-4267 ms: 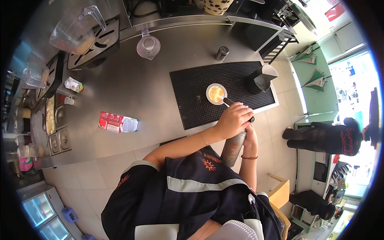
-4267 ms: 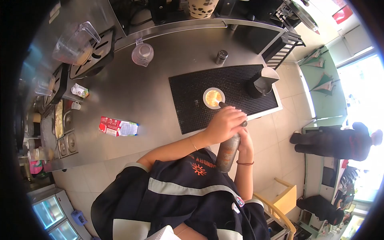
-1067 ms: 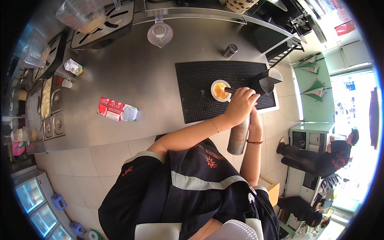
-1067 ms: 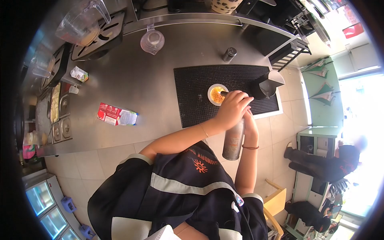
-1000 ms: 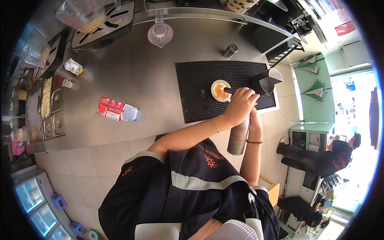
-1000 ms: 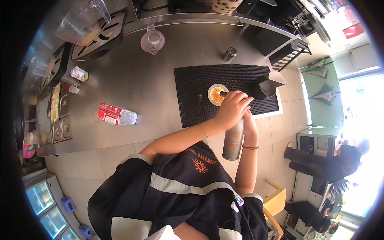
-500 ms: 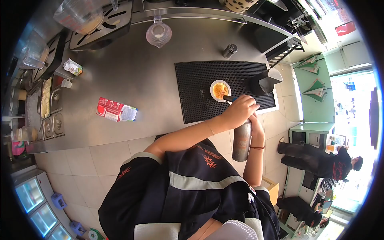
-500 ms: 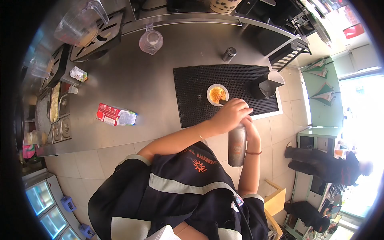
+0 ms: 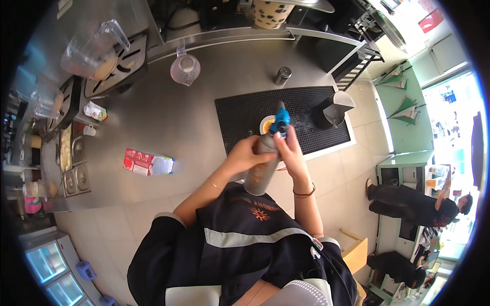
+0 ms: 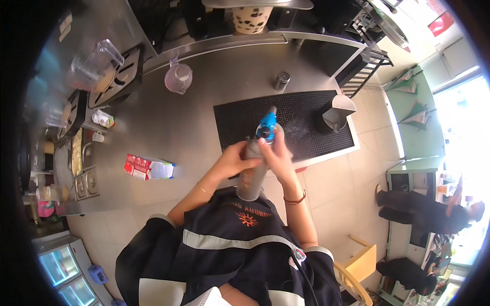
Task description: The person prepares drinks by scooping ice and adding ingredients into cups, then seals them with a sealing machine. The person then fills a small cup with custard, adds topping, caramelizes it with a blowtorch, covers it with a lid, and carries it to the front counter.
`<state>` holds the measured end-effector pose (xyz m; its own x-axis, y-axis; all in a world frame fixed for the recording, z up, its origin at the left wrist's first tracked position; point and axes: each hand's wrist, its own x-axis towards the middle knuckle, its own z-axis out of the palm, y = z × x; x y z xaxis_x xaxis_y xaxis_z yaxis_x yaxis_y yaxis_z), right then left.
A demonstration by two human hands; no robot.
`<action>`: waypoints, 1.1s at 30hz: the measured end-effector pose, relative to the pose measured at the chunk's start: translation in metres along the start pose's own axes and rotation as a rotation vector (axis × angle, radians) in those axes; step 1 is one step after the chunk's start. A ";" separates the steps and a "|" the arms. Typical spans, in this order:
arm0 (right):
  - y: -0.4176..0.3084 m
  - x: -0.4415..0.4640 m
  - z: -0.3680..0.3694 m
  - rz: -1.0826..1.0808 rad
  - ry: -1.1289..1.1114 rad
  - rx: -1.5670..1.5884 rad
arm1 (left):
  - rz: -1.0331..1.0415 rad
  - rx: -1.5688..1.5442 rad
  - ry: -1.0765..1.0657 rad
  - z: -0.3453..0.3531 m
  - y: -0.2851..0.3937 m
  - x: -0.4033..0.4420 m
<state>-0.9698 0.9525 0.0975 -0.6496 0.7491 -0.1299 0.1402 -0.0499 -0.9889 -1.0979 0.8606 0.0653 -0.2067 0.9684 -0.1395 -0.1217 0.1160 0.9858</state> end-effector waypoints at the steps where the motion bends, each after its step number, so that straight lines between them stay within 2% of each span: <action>1: 0.005 0.002 0.002 -0.139 -0.046 0.091 | 0.014 -0.011 0.003 -0.010 -0.002 0.004; 2: 0.019 0.002 -0.007 -0.113 -0.040 -0.019 | -0.032 0.023 0.057 -0.021 -0.003 0.008; 4: 0.048 0.009 -0.034 -0.218 0.103 -0.213 | -0.104 -0.020 0.168 -0.045 -0.009 0.021; 5: 0.064 0.011 -0.052 -0.239 0.271 -0.477 | -0.130 -0.095 0.225 -0.058 -0.014 0.033; 7: 0.128 0.015 -0.094 -0.365 0.509 -1.033 | -0.050 0.051 0.361 -0.085 -0.031 0.065; 8: 0.152 0.017 -0.105 -0.358 0.517 -1.026 | -0.018 0.082 0.427 -0.096 -0.034 0.083; 10: 0.181 0.017 -0.118 0.153 0.189 -0.457 | 0.086 0.086 0.514 -0.111 -0.035 0.120; 11: 0.179 0.015 -0.118 0.160 0.198 -0.450 | 0.158 0.056 0.537 -0.116 -0.034 0.138; 13: 0.166 0.013 -0.110 0.329 0.061 -0.181 | 0.215 0.115 0.612 -0.126 -0.034 0.172; 15: 0.165 0.010 -0.111 0.341 0.091 -0.133 | 0.359 0.142 0.716 -0.127 -0.028 0.197; 16: 0.164 0.006 -0.114 0.318 0.124 -0.051 | 0.346 0.160 0.725 -0.129 -0.021 0.205; 17: 0.163 0.003 -0.118 0.294 0.156 0.030 | 0.308 0.001 0.687 -0.127 -0.018 0.210; 19: 0.137 -0.012 -0.130 0.266 0.236 0.096 | 0.471 0.175 0.747 -0.145 -0.036 0.238; 22: 0.103 -0.034 -0.164 0.248 0.392 0.272 | 0.510 0.260 0.782 -0.151 -0.045 0.255; 25: 0.077 -0.042 -0.196 0.144 0.563 0.300 | 0.450 0.311 0.798 -0.152 -0.050 0.258; 27: 0.073 -0.033 -0.212 0.092 0.706 0.194 | 0.420 0.393 0.803 -0.160 -0.052 0.264; 28: 0.080 -0.024 -0.223 0.071 0.746 0.129 | 0.335 0.465 0.795 -0.163 -0.049 0.263; 29: 0.080 -0.014 -0.226 0.069 0.794 0.109 | 0.253 0.536 0.775 -0.162 -0.043 0.263; 31: 0.095 0.015 -0.232 0.060 0.863 0.036 | 0.280 0.523 0.672 -0.156 -0.036 0.260; 32: 0.107 0.031 -0.236 0.016 0.827 0.123 | 0.276 0.499 0.630 -0.158 -0.039 0.262; 33: 0.110 0.044 -0.238 0.092 0.847 0.025 | 0.273 0.476 0.591 -0.160 -0.043 0.265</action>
<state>-0.8055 1.1370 -0.0002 0.1433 0.9822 -0.1217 0.1418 -0.1420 -0.9797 -1.3027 1.0770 -0.0292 -0.6647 0.7150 0.2167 0.4064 0.1026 0.9079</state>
